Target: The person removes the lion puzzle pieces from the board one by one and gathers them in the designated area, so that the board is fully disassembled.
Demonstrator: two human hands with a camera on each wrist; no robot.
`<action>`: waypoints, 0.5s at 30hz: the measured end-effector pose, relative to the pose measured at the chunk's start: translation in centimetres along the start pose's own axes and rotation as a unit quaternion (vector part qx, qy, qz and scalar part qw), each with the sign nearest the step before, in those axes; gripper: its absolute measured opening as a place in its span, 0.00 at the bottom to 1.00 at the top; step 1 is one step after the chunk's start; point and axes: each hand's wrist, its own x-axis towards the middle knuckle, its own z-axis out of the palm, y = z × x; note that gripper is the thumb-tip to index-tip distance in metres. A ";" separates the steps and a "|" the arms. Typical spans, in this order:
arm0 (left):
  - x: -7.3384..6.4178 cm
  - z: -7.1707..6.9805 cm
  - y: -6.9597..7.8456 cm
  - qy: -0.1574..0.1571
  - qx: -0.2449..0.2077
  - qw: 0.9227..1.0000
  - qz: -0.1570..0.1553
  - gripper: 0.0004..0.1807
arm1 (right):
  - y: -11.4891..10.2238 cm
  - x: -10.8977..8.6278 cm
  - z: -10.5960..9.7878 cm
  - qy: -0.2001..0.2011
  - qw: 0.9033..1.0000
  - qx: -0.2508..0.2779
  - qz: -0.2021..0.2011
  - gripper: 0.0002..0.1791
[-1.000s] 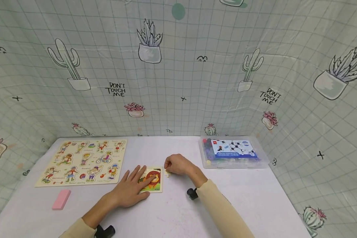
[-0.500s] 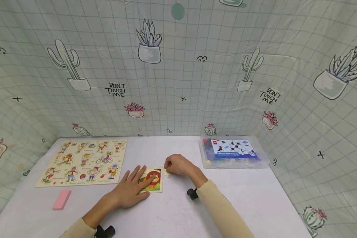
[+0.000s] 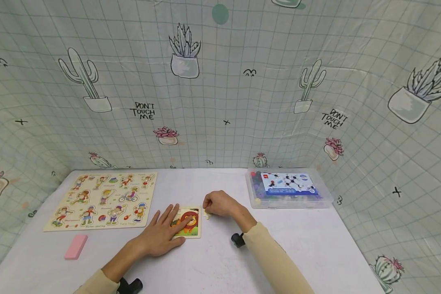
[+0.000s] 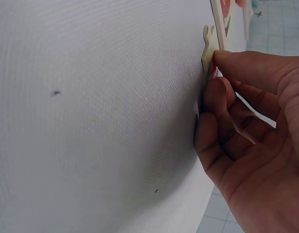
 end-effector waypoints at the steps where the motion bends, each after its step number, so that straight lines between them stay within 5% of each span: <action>1: 0.0 0.0 0.0 0.000 -0.002 1.000 -0.001 0.34 | 0.0 0.0 0.0 0.000 1.000 0.000 -0.001 0.02; 15: 0.2 0.3 -0.5 -0.001 -0.008 1.000 0.002 0.34 | -0.1 0.2 0.1 0.001 1.000 0.002 -0.001 0.02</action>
